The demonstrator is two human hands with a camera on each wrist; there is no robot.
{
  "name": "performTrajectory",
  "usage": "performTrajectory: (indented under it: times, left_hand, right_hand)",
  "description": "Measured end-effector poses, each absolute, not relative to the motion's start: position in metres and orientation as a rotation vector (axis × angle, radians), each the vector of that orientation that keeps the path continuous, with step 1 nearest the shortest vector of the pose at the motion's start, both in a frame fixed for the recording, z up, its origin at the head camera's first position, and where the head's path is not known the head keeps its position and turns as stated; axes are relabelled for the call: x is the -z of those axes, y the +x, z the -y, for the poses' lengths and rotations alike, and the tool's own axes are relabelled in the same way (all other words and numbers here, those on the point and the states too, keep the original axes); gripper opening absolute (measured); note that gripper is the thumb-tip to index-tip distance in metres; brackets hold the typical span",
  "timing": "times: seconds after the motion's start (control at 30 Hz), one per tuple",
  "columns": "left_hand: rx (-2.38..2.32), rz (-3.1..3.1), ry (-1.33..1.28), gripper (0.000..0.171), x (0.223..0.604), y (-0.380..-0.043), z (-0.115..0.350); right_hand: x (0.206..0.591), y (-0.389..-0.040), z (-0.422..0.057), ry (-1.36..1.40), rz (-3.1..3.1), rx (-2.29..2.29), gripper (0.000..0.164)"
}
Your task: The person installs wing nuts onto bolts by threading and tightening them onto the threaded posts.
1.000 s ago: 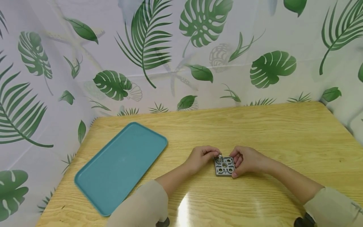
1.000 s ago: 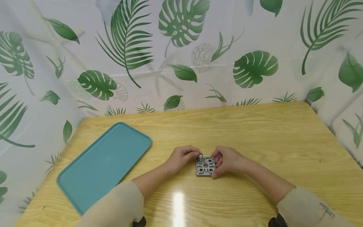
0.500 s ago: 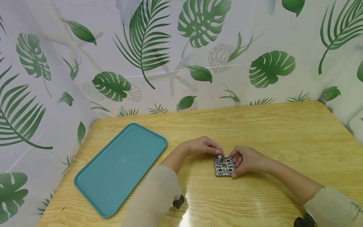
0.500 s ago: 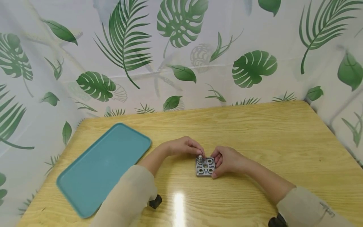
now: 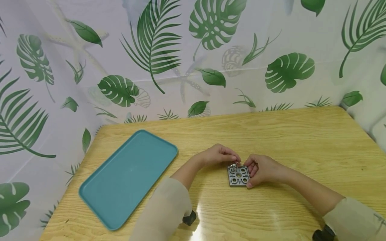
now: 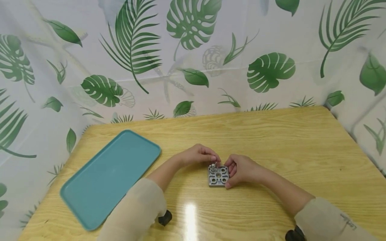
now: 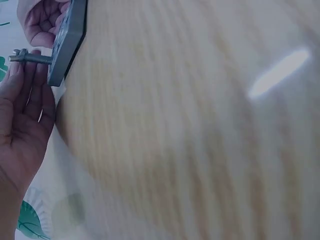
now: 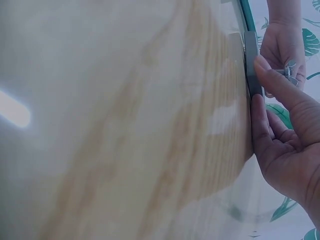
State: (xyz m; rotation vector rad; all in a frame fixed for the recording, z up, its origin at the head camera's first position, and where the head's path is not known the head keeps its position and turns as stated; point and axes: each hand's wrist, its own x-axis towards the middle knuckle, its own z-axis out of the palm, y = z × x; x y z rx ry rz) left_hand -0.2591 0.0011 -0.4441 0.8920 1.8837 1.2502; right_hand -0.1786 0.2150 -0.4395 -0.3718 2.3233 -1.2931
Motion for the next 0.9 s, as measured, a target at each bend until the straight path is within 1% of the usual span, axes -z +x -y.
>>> performTrajectory:
  times: [0.13,0.33,0.53,0.63,0.73,0.8,0.9]
  left_hand:
    - [-1.417,-2.096,0.727,0.027,0.447,-0.242,0.002]
    - [-1.590,-2.402,0.453,0.024,0.451,-0.204,0.006]
    - [-1.814,-2.334,0.232,0.036,0.455,-0.168,-0.001]
    - [-1.897,-2.306,0.169,0.033,0.459,-0.161,-0.006]
    - [-1.934,-2.303,0.143,0.024,0.459,-0.159,-0.009]
    - [-1.946,-2.310,0.152,0.019,0.459,-0.159,-0.010]
    - [-1.959,-2.329,0.202,0.016,0.460,-0.159,-0.011]
  right_hand:
    - [0.439,-0.178,-0.215,-0.351,-2.322,1.301,0.064]
    - [0.440,-0.178,-0.214,-0.328,-2.319,1.305,0.064]
    - [0.441,-0.179,-0.215,-0.334,-2.314,1.322,0.063]
    - [0.441,-0.179,-0.215,-0.340,-2.313,1.325,0.063]
    - [0.442,-0.178,-0.215,-0.346,-2.313,1.323,0.063]
    - [0.442,-0.178,-0.215,-0.347,-2.318,1.318,0.063]
    - [0.443,-0.178,-0.216,-0.348,-2.321,1.317,0.063]
